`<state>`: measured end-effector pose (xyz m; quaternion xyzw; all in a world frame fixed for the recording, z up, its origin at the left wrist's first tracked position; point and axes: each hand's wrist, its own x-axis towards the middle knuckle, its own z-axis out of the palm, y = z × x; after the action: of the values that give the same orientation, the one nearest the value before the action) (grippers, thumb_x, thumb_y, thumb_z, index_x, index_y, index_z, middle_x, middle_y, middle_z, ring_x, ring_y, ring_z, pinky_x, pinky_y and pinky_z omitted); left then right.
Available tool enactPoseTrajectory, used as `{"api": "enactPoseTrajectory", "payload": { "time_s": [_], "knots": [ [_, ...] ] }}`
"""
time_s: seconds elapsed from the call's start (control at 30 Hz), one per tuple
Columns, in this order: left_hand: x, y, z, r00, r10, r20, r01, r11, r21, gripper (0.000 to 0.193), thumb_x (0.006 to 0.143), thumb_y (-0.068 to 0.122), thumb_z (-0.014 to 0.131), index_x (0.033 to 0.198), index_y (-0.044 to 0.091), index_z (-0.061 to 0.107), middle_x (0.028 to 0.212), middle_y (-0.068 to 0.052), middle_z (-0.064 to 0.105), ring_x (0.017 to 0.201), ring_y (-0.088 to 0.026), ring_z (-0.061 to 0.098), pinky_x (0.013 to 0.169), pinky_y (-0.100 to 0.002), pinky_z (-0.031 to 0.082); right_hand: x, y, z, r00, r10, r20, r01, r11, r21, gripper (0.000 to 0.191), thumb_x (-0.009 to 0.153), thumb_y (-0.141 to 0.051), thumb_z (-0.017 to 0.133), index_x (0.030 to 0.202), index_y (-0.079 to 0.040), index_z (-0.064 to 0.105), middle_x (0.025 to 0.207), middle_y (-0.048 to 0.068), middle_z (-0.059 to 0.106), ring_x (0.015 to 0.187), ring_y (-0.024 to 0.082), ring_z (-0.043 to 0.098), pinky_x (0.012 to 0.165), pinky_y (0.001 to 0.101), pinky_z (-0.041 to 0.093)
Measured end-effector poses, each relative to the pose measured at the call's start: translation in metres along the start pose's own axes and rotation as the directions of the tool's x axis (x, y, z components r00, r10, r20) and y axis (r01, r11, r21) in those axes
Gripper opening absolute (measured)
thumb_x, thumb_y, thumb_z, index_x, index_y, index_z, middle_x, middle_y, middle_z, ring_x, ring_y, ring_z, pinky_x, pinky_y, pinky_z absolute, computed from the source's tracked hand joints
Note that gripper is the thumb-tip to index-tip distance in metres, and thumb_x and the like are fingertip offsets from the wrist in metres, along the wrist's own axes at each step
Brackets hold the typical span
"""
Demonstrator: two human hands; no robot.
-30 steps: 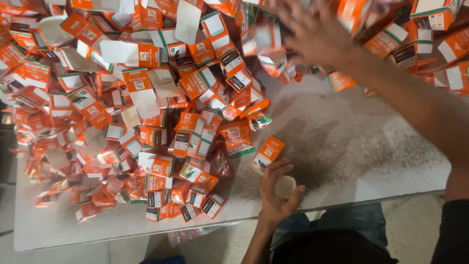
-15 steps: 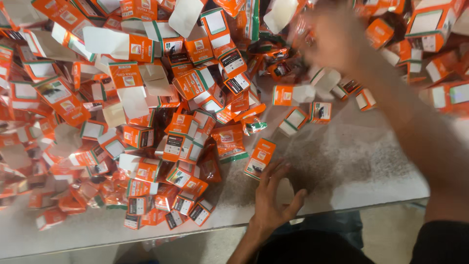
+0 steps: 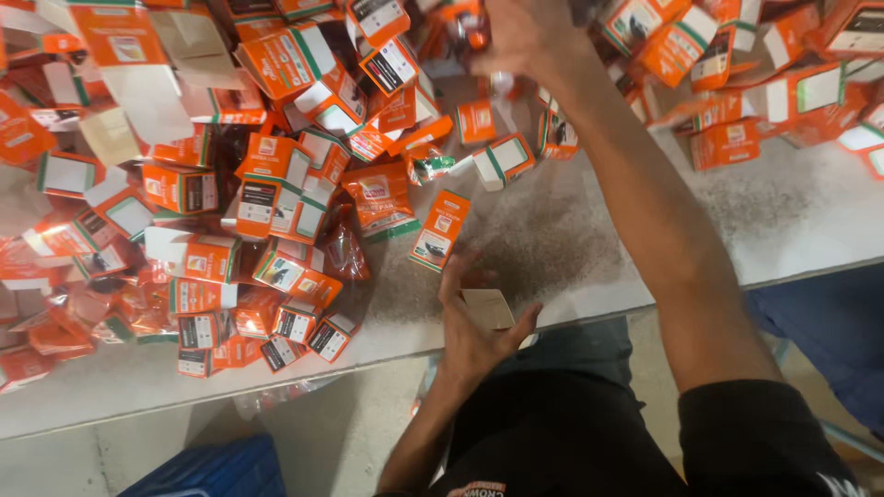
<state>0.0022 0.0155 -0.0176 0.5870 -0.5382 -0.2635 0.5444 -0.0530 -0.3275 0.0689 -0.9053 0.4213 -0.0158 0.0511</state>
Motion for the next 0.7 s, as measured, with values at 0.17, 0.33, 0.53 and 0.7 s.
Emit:
{"api": "enactPoseTrajectory", "payload": {
  "time_s": [0.17,0.33,0.53,0.7],
  "knots": [
    [-0.004,0.003,-0.002,0.997,0.061,-0.046,-0.057,0.995,0.076,0.113,0.073,0.023,0.097,0.152,0.001,0.019,0.145,-0.022,0.047,0.107,-0.025,0.065,0.094,-0.043,0.056,-0.037,-0.013,-0.014,0.876,-0.330,-0.351,0.300,0.944,-0.137,0.071,0.052,-0.056,0.089,0.113,-0.018,0.081,0.108,0.017,0.074,0.101,0.050,0.064,0.085,0.0576,0.054],
    [-0.004,-0.003,0.001,0.981,0.180,-0.078,-0.169,0.977,0.128,0.098,0.080,0.024,0.096,0.142,0.007,0.021,0.150,-0.021,0.043,0.117,-0.027,0.062,0.096,-0.040,0.056,-0.011,-0.010,-0.022,0.990,-0.068,-0.126,0.064,0.997,-0.041,0.093,0.051,-0.073,0.083,0.119,-0.010,0.076,0.127,0.026,0.067,0.120,0.048,0.058,0.094,0.0532,0.051],
    [-0.012,-0.010,-0.005,0.984,0.152,0.091,-0.164,0.975,0.149,0.085,0.078,0.025,0.097,0.141,0.005,0.043,0.130,-0.017,0.064,0.117,-0.031,0.066,0.097,-0.044,0.057,-0.029,-0.014,0.002,0.988,-0.009,0.153,0.011,1.000,-0.015,0.083,0.060,-0.075,0.083,0.113,-0.011,0.077,0.133,0.019,0.061,0.133,0.048,0.044,0.103,0.0676,0.037],
    [0.004,0.003,-0.010,0.952,0.178,0.248,-0.243,0.934,0.261,0.087,0.080,0.030,0.092,0.145,0.002,0.040,0.133,-0.021,0.061,0.116,-0.040,0.061,0.097,-0.051,0.049,-0.075,-0.025,-0.030,0.852,-0.394,-0.346,0.411,0.911,-0.027,0.062,0.073,-0.064,0.083,0.107,-0.013,0.069,0.125,0.016,0.069,0.120,0.044,0.059,0.095,0.0538,0.047]
  ]
}}
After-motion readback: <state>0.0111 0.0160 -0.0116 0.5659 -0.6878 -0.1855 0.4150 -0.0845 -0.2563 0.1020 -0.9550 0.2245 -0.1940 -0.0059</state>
